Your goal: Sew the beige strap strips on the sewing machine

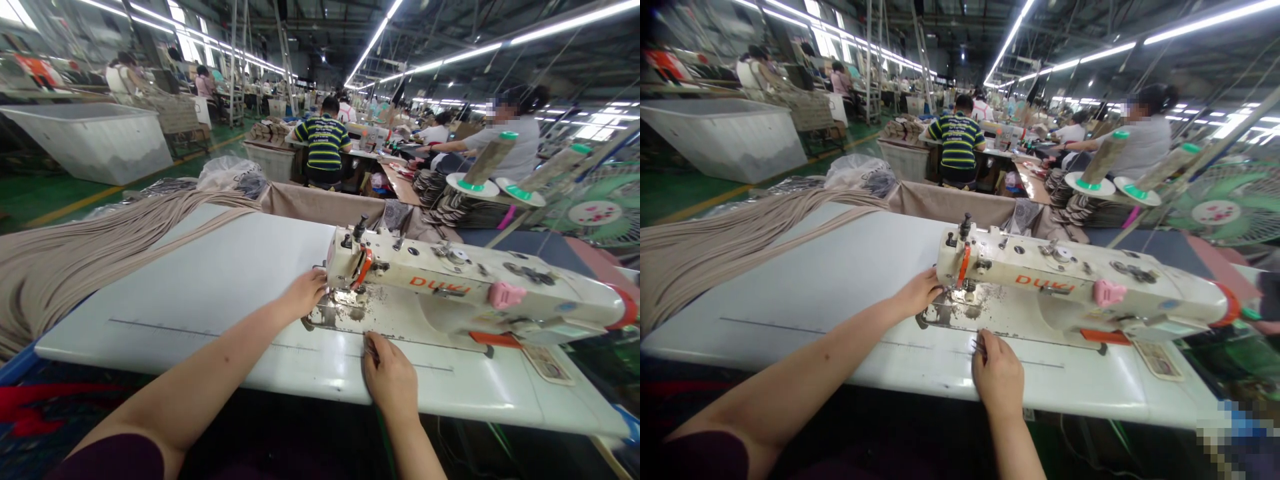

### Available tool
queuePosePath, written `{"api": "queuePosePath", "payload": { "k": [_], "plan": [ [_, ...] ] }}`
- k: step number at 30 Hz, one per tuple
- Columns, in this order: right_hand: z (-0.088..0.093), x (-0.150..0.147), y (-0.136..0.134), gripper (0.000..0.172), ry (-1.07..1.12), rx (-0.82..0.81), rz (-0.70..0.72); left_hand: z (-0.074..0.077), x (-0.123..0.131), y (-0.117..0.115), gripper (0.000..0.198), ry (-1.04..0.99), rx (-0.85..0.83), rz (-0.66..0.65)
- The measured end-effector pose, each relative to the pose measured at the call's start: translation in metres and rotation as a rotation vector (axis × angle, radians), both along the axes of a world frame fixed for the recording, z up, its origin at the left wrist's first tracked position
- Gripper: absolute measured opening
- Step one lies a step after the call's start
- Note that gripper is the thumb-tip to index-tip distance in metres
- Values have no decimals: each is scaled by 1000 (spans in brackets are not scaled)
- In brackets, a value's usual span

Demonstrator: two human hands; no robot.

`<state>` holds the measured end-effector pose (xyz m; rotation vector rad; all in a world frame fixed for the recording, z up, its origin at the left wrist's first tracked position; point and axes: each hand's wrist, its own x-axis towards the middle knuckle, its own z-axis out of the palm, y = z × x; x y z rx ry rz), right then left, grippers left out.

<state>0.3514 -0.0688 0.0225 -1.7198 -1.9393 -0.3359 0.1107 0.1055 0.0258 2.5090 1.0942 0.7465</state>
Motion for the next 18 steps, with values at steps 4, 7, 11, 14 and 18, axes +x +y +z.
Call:
{"api": "queuePosePath", "payload": {
  "k": [4,7,11,14,18],
  "plan": [
    [0,1,-1,30,15,-2,-1,5,11,25,33,15,0,-81],
    [-1,2,-1,30,31,-2,-5,10,15,32,37,15,10,-106],
    [-3,3,-1,28,45,6,4,13,9,33,39,22,17,-109],
    [-4,3,0,27,49,25,1,14,1,33,31,43,15,-110],
    [-3,2,-1,28,56,37,5,15,-7,33,19,74,11,-94]
  ]
}}
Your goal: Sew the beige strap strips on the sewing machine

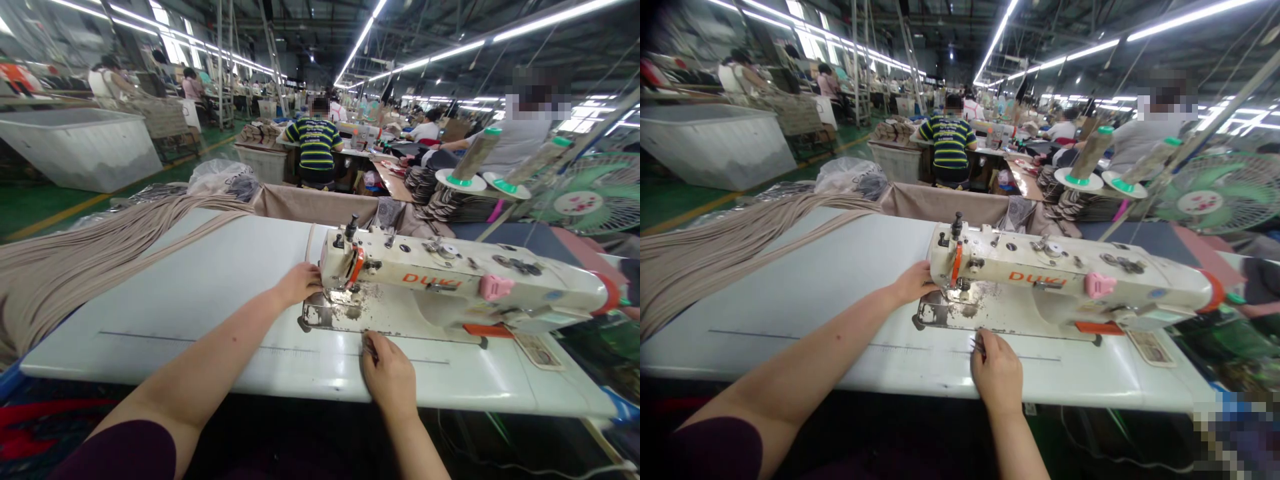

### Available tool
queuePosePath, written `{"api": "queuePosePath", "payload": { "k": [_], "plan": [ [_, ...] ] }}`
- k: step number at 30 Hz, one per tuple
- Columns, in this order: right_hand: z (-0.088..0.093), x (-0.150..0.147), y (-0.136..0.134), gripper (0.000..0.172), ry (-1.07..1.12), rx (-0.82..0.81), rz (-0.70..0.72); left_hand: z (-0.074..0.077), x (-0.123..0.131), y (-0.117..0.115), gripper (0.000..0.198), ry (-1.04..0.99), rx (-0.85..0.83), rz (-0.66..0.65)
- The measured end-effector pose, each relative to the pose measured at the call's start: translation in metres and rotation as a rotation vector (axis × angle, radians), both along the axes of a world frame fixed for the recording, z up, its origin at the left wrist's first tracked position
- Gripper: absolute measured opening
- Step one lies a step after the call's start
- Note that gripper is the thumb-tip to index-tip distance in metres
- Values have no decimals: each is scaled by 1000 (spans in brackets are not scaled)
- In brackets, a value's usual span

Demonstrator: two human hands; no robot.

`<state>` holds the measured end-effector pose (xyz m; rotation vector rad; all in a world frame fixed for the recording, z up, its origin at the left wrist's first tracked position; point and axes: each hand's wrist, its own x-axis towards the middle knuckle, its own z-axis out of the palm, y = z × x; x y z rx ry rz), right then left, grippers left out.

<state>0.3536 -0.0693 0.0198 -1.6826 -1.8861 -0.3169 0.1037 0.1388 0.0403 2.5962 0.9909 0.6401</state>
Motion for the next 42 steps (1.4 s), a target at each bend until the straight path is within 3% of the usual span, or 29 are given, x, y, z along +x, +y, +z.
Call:
{"api": "queuePosePath", "payload": {
  "k": [7,16,23,35,42],
  "plan": [
    [4,-1,-1,29,-12,-5,8,0,-7,-21,13,10,-35,112],
    [0,-2,0,29,-33,41,13,6,0,-43,9,-48,-154,186],
    [0,-2,-1,29,-31,25,8,2,2,-65,2,-69,-212,236],
    [0,-3,-1,28,-2,-9,-5,6,13,-81,8,-99,-239,294],
    [2,-3,-3,29,5,-24,-2,8,13,-76,12,-96,-259,280]
  ]
}}
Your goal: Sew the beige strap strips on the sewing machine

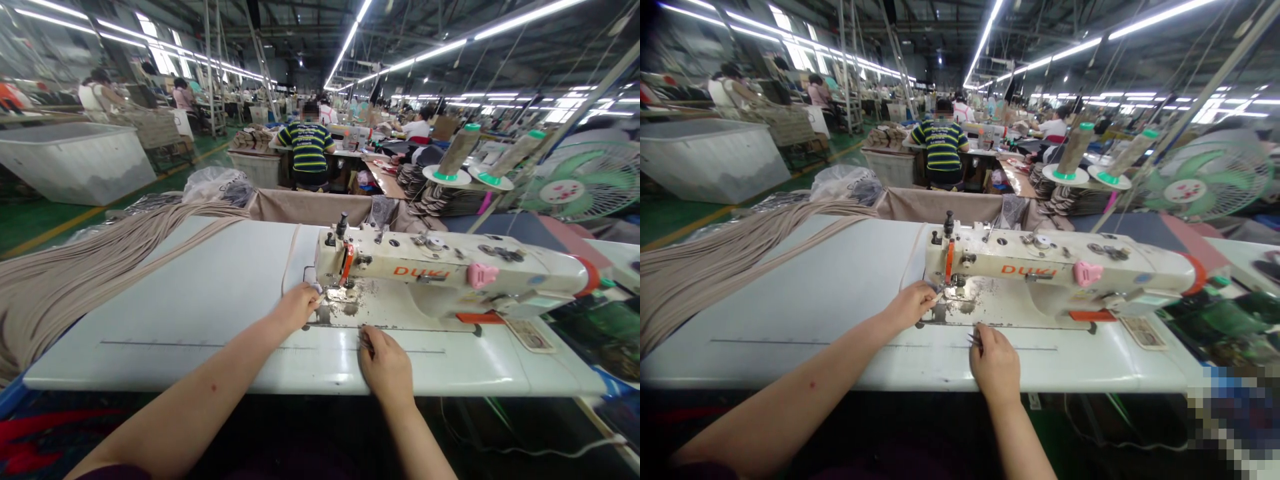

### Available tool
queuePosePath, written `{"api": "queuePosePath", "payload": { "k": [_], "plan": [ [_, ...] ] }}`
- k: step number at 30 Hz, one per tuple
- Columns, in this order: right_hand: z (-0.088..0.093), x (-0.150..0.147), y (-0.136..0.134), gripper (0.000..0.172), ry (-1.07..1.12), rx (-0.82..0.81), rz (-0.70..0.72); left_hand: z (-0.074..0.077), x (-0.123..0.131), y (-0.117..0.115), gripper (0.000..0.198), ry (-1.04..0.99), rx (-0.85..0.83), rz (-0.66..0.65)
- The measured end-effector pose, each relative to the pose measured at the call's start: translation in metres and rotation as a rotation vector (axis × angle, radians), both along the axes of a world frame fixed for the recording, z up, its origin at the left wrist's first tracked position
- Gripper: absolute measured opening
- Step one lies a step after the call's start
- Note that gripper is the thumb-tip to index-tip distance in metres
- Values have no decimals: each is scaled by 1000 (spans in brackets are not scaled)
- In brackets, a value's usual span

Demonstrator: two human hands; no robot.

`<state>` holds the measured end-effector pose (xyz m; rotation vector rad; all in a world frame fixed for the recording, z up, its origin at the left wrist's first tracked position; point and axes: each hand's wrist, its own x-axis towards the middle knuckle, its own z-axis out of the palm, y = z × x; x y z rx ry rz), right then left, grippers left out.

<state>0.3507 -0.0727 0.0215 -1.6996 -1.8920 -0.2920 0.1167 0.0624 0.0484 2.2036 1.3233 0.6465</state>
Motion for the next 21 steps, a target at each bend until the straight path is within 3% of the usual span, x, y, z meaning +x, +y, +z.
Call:
{"api": "queuePosePath", "payload": {
  "k": [6,16,21],
  "plan": [
    [1,-1,1,29,12,-20,-8,4,3,-2,11,21,-7,16],
    [-1,-1,1,30,18,-16,-5,4,27,-29,8,120,-75,116],
    [-3,-1,-2,35,150,-55,33,13,31,-32,12,191,-108,75]
  ]
}}
